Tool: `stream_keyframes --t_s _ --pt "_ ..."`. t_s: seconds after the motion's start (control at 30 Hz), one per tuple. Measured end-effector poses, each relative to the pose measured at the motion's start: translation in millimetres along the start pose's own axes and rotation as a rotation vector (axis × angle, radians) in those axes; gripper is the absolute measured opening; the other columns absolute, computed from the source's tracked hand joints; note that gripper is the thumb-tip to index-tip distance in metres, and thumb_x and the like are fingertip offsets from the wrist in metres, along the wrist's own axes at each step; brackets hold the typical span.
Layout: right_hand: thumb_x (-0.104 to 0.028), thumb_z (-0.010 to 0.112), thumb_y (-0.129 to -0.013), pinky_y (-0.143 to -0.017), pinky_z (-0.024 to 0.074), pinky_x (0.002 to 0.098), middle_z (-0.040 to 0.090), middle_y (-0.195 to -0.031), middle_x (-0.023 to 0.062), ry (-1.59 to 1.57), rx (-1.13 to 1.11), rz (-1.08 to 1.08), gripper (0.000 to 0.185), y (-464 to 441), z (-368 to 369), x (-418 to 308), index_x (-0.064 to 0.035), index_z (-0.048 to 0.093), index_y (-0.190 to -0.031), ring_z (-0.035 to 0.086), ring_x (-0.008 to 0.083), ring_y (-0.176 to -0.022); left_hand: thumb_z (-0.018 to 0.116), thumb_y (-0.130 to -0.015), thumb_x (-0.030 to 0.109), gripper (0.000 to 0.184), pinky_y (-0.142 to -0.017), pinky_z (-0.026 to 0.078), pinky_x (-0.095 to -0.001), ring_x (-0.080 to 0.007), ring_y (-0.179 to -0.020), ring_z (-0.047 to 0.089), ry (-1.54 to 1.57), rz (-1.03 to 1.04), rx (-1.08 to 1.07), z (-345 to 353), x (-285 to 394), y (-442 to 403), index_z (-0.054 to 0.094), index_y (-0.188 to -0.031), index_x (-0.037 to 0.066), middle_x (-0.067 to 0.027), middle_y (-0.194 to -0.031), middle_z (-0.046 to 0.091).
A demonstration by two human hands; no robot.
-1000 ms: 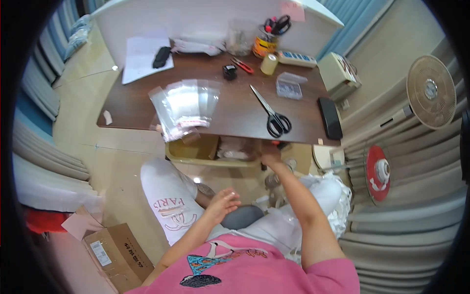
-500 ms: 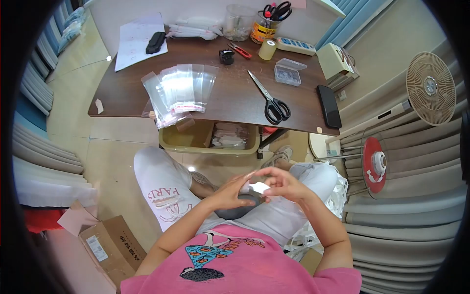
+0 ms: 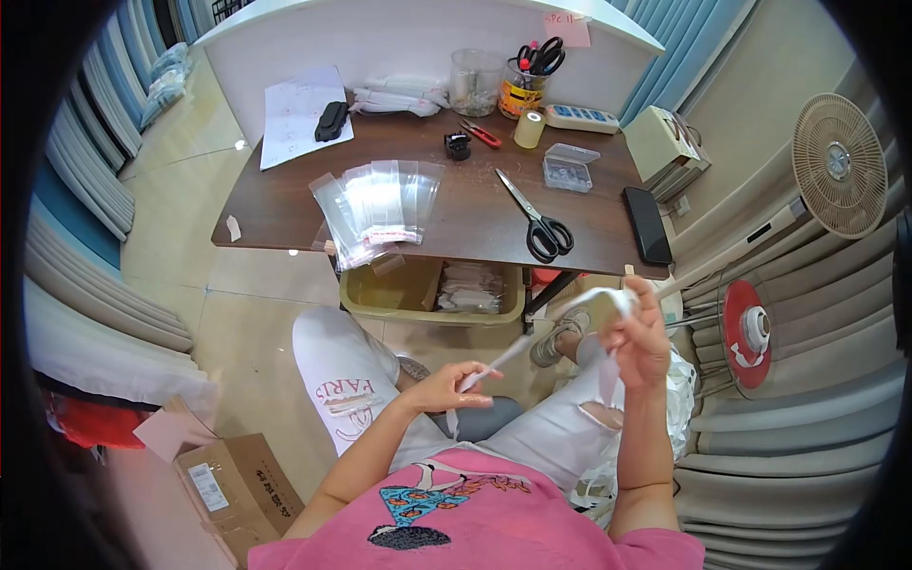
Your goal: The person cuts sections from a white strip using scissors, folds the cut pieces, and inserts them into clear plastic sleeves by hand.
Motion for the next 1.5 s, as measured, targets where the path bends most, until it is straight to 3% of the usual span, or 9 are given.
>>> stream_keyframes --t_s 0.3,0.4,0.53,0.77,0.87,0.93,1.1,1.33,1.5 --pt "-0.024 0.065 -0.073 -0.063 0.0473 0.0341 0.06 -0.068 0.0137 -0.132 -0.876 0.232 0.085 58 -11 30 0.004 0.009 -0.131 0.059 0.0248 -0.061 0.052 -0.083 0.014 0.032 -0.06 0.044 -0.0245 -0.0129 -0.068 0.054 0.137 0.083 0.474 -68 -28 15 0.048 -0.114 0.008 -0.0038 -0.083 0.057" --pt "-0.055 0.033 -0.085 -0.081 0.0439 0.0336 0.057 -0.103 0.016 0.408 -0.324 0.762 0.072 43 -7 98 -0.0061 0.012 -0.134 0.058 0.0252 -0.086 0.054 -0.08 0.018 0.025 -0.056 0.043 -0.029 -0.0172 -0.062 0.055 -0.468 0.033 0.424 -58 46 20 0.051 -0.103 0.008 -0.0074 -0.081 0.06" --pt "-0.053 0.019 -0.088 -0.091 0.0358 0.0356 0.053 -0.111 0.0124 0.155 -0.443 0.708 0.059 32 18 158 -0.0092 0.028 -0.127 0.055 0.0238 -0.096 0.061 -0.067 0.013 0.033 -0.06 0.046 -0.035 -0.0297 -0.074 0.058 -0.864 0.168 0.341 -46 83 16 0.053 -0.099 0.012 -0.0097 -0.087 0.06" --pt "-0.011 0.058 -0.081 -0.047 0.0438 0.0179 0.059 -0.065 0.0049 0.182 -0.371 0.618 0.013 20 29 163 -0.0007 0.054 -0.088 0.056 0.0084 -0.052 0.068 -0.065 0.025 0.041 -0.055 0.043 -0.033 -0.0229 -0.066 0.058 -0.878 0.113 0.413 -76 80 39 0.052 -0.098 0.009 -0.0088 -0.074 0.058" --pt "-0.012 0.058 -0.081 -0.046 0.0433 0.0182 0.058 -0.065 0.0048 0.177 -0.261 0.493 0.013 15 32 158 -0.0005 0.055 -0.087 0.055 0.0082 -0.051 0.071 -0.063 0.029 0.047 -0.05 0.038 -0.0255 -0.0132 -0.055 0.048 -0.56 -0.005 0.373 -88 36 39 0.051 -0.099 0.006 -0.0015 -0.065 0.048" --pt "-0.012 0.058 -0.081 -0.047 0.0432 0.0184 0.058 -0.065 0.0049 0.195 -0.226 0.455 0.014 15 40 162 -0.0004 0.055 -0.088 0.054 0.0081 -0.051 0.067 -0.066 0.048 0.058 -0.048 0.031 -0.0214 -0.0064 -0.056 0.038 0.74 0.264 0.283 -74 33 29 0.05 -0.1 0.004 0.0051 -0.07 0.041" --pt "-0.015 0.051 -0.086 -0.054 0.047 0.0224 0.059 -0.071 0.0076 0.291 -0.304 0.519 0.02 24 64 177 -0.0003 0.048 -0.099 0.057 0.0114 -0.058 0.036 -0.091 0.037 0.034 -0.067 0.037 -0.0265 -0.0154 -0.071 0.044 0.539 0.409 0.686 -70 58 24 0.047 -0.086 0.005 -0.0055 -0.079 0.043" --pt "-0.017 0.045 -0.089 -0.061 0.0485 0.0272 0.06 -0.083 0.0096 0.206 -0.591 0.755 0.022 58 29 158 -0.0035 0.04 -0.105 0.059 0.016 -0.068 0.032 -0.091 0.037 0.037 -0.05 0.036 -0.0251 -0.0114 -0.052 0.04 0.865 0.671 0.716 -112 76 55 0.037 -0.11 0.005 0.0015 -0.057 0.035" --pt "-0.01 0.056 -0.081 -0.085 0.0375 0.0296 0.042 -0.119 0.013 0.662 -0.511 -0.118 0.009 16 87 108 -0.0039 0.052 -0.086 0.05 0.0164 -0.097 0.043 -0.084 0.049 0.047 -0.054 0.038 -0.0192 -0.0082 -0.065 0.046 0.408 0.487 0.767 -79 50 38 0.047 -0.097 0.004 -0.0003 -0.075 0.046"
Point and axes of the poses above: each hand's wrist, its own y-axis away from the middle knuckle, its own z-axis out of the palm, x = y × z, the point moved 8 cm from there along -y, towards the middle knuckle
